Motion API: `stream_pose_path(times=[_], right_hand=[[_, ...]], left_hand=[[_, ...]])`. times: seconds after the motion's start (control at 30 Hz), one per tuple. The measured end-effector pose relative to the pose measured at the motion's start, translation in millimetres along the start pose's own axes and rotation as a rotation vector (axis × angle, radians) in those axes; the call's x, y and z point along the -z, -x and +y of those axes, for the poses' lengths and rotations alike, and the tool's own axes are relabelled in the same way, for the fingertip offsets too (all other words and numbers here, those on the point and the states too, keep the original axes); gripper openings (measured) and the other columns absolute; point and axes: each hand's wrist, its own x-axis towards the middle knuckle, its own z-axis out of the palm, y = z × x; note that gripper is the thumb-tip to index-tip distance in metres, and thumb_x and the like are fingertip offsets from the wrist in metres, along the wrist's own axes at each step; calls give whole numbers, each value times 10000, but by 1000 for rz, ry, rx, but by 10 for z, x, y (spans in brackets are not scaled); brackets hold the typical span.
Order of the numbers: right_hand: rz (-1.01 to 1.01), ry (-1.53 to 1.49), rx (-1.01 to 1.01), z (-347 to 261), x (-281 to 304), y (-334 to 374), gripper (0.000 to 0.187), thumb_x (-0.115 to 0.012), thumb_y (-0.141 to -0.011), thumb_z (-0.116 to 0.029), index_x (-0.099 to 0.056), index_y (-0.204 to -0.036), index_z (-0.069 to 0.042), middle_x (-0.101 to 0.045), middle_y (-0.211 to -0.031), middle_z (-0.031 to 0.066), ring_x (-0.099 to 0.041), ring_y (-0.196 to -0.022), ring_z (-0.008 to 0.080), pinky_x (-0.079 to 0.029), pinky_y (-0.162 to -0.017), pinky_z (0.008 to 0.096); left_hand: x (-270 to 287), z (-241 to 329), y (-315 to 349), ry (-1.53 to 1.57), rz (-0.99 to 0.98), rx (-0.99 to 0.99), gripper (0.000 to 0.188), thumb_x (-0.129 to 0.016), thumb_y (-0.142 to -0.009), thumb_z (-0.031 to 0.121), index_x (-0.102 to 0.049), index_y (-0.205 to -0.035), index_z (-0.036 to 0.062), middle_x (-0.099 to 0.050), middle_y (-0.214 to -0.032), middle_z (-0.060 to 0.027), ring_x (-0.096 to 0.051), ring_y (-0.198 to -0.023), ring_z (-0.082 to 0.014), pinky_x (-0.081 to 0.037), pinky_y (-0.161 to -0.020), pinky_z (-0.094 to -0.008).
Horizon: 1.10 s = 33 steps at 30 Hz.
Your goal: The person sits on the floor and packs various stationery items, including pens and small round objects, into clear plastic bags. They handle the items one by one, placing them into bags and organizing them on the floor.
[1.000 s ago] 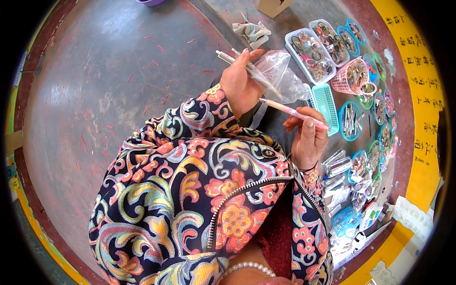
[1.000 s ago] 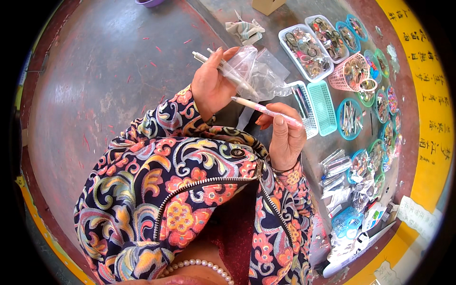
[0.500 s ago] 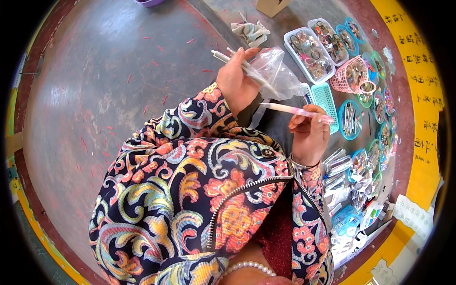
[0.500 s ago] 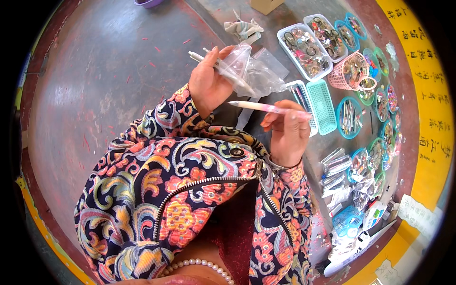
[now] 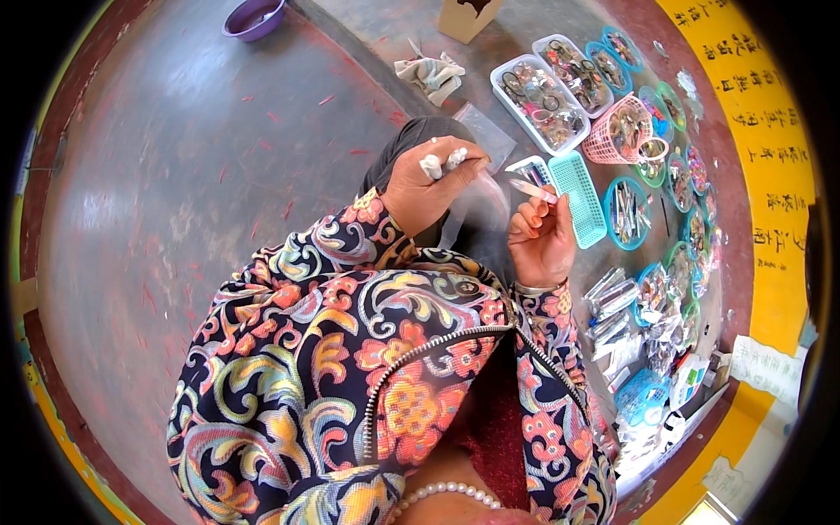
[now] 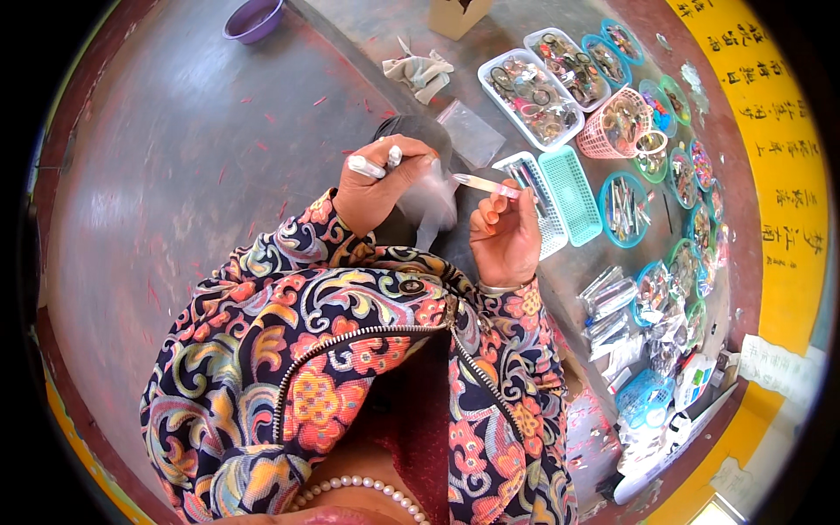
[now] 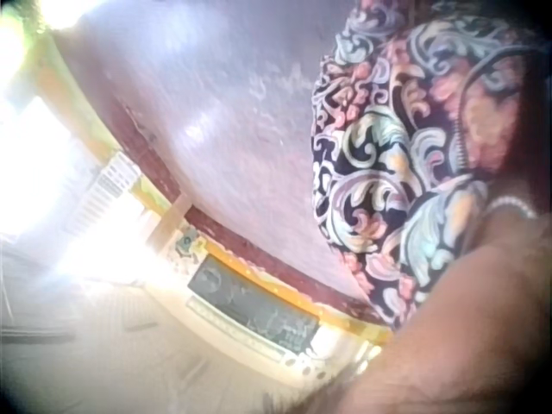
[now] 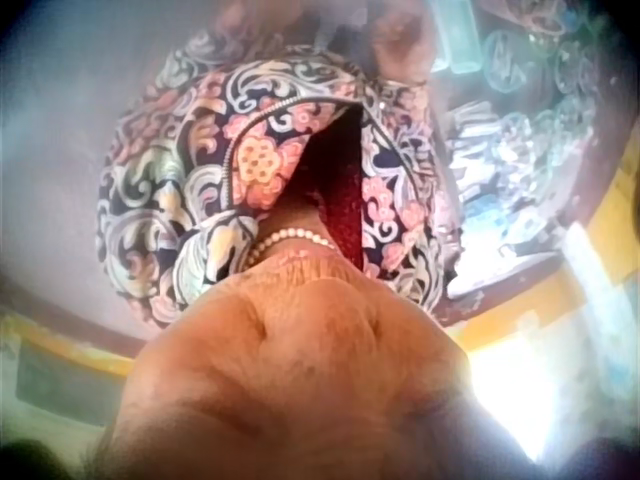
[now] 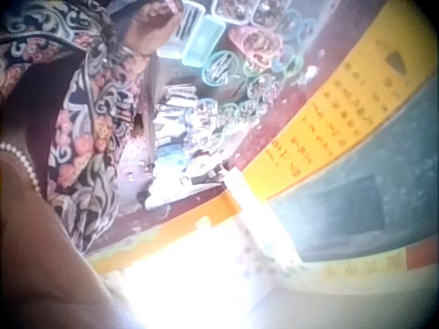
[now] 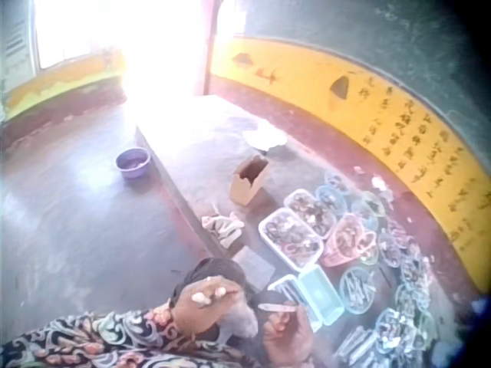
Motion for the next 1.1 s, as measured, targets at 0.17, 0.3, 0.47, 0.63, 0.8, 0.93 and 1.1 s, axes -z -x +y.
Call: stream_pose_path(times=[0.17,0.3,0.47,0.63,0.8,0.93,1.1], right_hand=[[-23,8,22,-24,31,3,251,-462,-918,-276,-513,-954,-32,-478,-690,29,-423,-594,122,-329,-516,241],[13,55,18,-7,35,12,266,-459,-919,-283,-521,-968,-29,-485,-688,30,-430,-591,127,-333,-515,247],[23,113,24,27,21,0,271,-450,-922,-285,-524,-964,-28,-491,-681,27,-438,-582,132,-339,-512,252],[51,226,136,21,-24,23,283,-461,-916,-294,-523,-964,-22,-509,-657,31,-479,-574,142,-358,-505,259],[57,373,270,-22,-59,67,316,-501,-894,-317,-526,-971,-11,-545,-679,44,-524,-608,150,-395,-526,260],[55,405,311,-24,-66,85,326,-511,-889,-317,-527,-975,-3,-562,-691,53,-541,-623,155,-405,-530,262],[54,467,365,-10,-101,102,350,-503,-893,-328,-523,-975,12,-574,-692,71,-540,-593,159,-407,-512,264]], left_hand=[[3,-15,1,-141,-16,-130,115,-565,-825,21,-609,-931,21,-609,-803,-69,-567,-725,-160,-438,-663,-260],[-1,133,2,-55,-89,-183,163,-596,-788,-13,-614,-944,32,-614,-804,-78,-570,-711,-161,-437,-649,-265],[-10,85,-1,-26,-88,-259,168,-602,-779,-22,-609,-941,20,-614,-801,-84,-573,-707,-166,-437,-638,-265],[-16,68,-2,-59,-59,-294,176,-625,-762,-19,-604,-927,36,-626,-805,-87,-591,-717,-205,-446,-633,-282],[-6,82,1,-154,-60,-287,179,-637,-754,-12,-602,-919,46,-633,-814,-85,-602,-727,-235,-460,-642,-297],[-11,98,17,-229,-61,-267,162,-611,-775,8,-603,-929,57,-631,-794,-72,-602,-704,-209,-458,-626,-282],[-14,51,23,-270,-35,-336,161,-578,-798,34,-597,-954,68,-633,-788,-56,-601,-680,-192,-458,-609,-277]])
